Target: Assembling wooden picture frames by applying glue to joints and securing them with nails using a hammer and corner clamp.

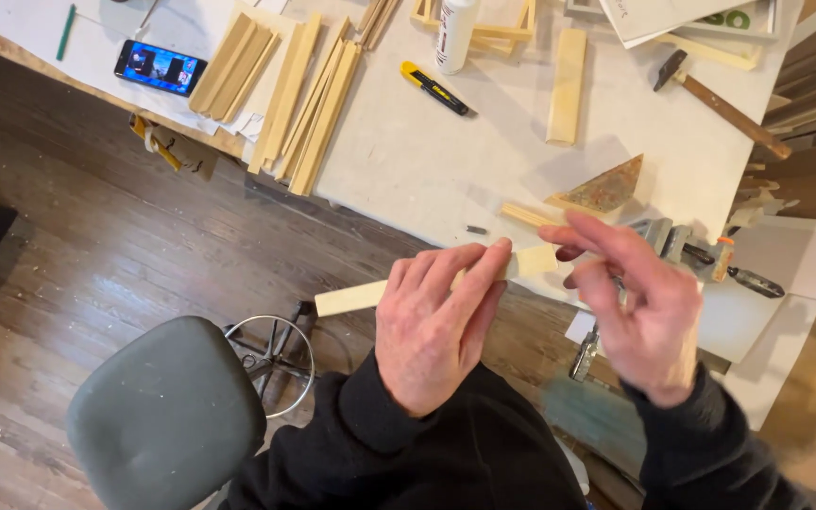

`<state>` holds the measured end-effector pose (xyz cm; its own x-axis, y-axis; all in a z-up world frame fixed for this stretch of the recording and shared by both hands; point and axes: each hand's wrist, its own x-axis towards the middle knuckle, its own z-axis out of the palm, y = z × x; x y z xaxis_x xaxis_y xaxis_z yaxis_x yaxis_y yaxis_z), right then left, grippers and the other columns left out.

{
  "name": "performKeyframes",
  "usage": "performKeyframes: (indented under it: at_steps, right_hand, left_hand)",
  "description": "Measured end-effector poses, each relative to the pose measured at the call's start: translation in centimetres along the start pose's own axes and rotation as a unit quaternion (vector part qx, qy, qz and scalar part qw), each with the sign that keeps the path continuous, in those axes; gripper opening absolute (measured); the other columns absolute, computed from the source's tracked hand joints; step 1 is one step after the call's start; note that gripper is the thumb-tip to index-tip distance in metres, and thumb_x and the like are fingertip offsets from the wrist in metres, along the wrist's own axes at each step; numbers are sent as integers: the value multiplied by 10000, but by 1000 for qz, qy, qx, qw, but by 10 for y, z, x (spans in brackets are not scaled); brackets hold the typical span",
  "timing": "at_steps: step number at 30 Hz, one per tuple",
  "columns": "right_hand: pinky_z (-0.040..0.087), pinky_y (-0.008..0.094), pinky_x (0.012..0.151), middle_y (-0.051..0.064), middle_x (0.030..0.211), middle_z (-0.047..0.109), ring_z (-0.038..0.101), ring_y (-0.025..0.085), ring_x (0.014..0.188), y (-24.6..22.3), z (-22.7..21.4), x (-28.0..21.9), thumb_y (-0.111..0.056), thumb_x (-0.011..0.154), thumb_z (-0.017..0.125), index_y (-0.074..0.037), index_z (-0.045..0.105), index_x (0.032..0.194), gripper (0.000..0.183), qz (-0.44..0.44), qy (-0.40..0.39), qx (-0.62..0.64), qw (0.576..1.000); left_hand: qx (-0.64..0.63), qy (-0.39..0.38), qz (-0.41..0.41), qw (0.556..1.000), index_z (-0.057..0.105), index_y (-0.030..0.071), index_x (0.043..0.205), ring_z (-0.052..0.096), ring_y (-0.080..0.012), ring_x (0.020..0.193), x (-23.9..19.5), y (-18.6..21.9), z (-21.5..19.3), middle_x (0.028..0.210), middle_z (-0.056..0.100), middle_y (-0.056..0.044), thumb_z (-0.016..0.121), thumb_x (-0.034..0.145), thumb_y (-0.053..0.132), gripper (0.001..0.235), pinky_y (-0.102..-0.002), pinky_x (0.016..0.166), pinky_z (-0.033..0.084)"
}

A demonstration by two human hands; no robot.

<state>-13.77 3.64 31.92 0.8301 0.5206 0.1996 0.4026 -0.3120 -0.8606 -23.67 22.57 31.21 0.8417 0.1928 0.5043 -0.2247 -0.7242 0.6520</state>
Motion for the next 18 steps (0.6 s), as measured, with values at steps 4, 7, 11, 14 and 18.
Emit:
performKeyframes:
  at_steps: [4,7,11,14,18]
  right_hand:
    - [636,308,965,139,1343,713,735,210,1195,5,9,-13,-213,1027,664,-44,432,1570,614,-64,8,-7,998]
    - [635,312,940,183,1395,680,719,236,1233,3,9,-20,-247,949,743,-41,365,1579,763,-79,19,-62,995]
    - [590,366,1037,153,1363,685,712,237,1238,31,-9,-29,-221,919,792,-40,367,1581,807,-125,0,-30,992]
    - [580,383,1068,135,1328,674,689,214,1249,37,-24,-17,-226,924,816,-67,381,1586,808,-172,-12,17,985]
    - [567,473,1020,226,1314,492,631,308,1271,19,-31,14,-247,813,862,-30,405,1466,825,-195,-101,87,972]
  left_hand:
    - [18,11,-2,1000,622,63,1382,656,-220,1034,2,6,4,1189,675,-49,748,952,59,448,-358,864,477]
    - [36,13,-5,999,630,61,1373,659,-211,1035,4,8,6,1194,677,-47,750,927,45,462,-358,864,480]
    - [50,19,-1,999,625,50,1372,657,-219,1053,8,7,6,1202,673,-51,754,916,40,474,-366,891,483]
    - [45,20,3,999,621,53,1371,658,-220,1069,12,8,2,1210,673,-46,756,922,45,469,-376,922,484]
    - [31,0,15,999,619,55,1368,661,-224,1081,14,12,-2,1200,675,-41,749,914,43,472,-396,951,481]
